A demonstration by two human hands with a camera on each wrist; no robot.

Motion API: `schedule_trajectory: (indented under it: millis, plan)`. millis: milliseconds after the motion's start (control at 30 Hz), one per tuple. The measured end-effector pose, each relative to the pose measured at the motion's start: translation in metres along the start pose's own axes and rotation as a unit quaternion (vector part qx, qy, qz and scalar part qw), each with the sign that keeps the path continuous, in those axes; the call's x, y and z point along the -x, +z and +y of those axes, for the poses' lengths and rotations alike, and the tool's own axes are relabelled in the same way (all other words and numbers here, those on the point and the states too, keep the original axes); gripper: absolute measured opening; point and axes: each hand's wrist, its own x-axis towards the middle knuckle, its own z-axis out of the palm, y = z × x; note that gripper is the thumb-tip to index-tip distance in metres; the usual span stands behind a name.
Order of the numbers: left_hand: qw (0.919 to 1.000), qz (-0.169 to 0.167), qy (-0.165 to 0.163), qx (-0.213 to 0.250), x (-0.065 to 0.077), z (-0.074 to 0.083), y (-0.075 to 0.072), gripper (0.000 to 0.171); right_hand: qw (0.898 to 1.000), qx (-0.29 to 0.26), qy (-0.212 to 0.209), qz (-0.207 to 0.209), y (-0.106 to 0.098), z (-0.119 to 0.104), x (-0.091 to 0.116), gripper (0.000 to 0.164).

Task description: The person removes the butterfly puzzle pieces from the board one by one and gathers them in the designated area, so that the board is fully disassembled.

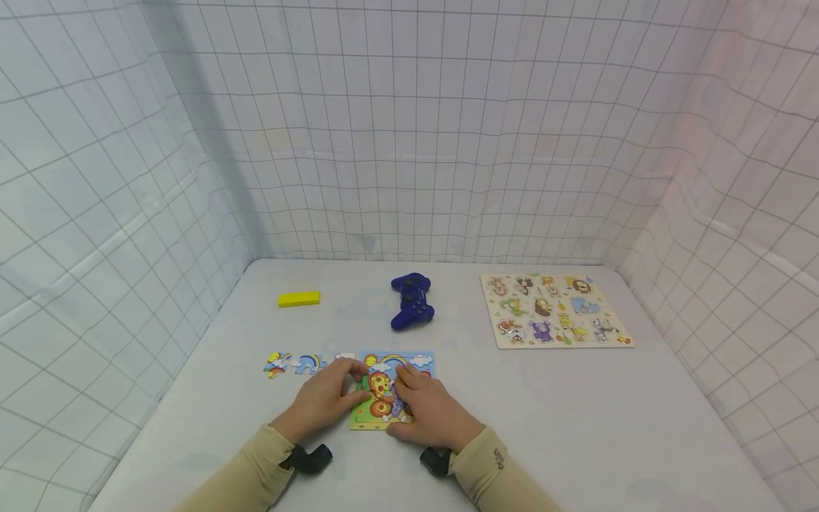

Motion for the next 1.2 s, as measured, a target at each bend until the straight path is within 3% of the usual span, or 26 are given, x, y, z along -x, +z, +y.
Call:
schedule_trajectory:
  millis: [667, 967, 1200]
  plan:
    - [0.9983, 0.002, -0.016, 0.057, -0.0009, -0.0024, 0.001, 0.031, 1.0, -0.01, 0.004, -0.006, 0.0008, -0.0006, -0.0007, 0.085]
    - [0.9946, 0.028, 0.021, 0.097, -0.002, -0.0004, 0.0027, 0.028, 1.0, -0.018, 0.001, 0.002, -0.0014, -0.0017, 0.0003, 0.084]
    - [0.9929, 0.038, 0.009, 0.112, -0.0012, 0.0015, 0.0031, 0.026, 1.0, -0.015, -0.004, 0.004, -0.0021, -0.0019, 0.0009, 0.084]
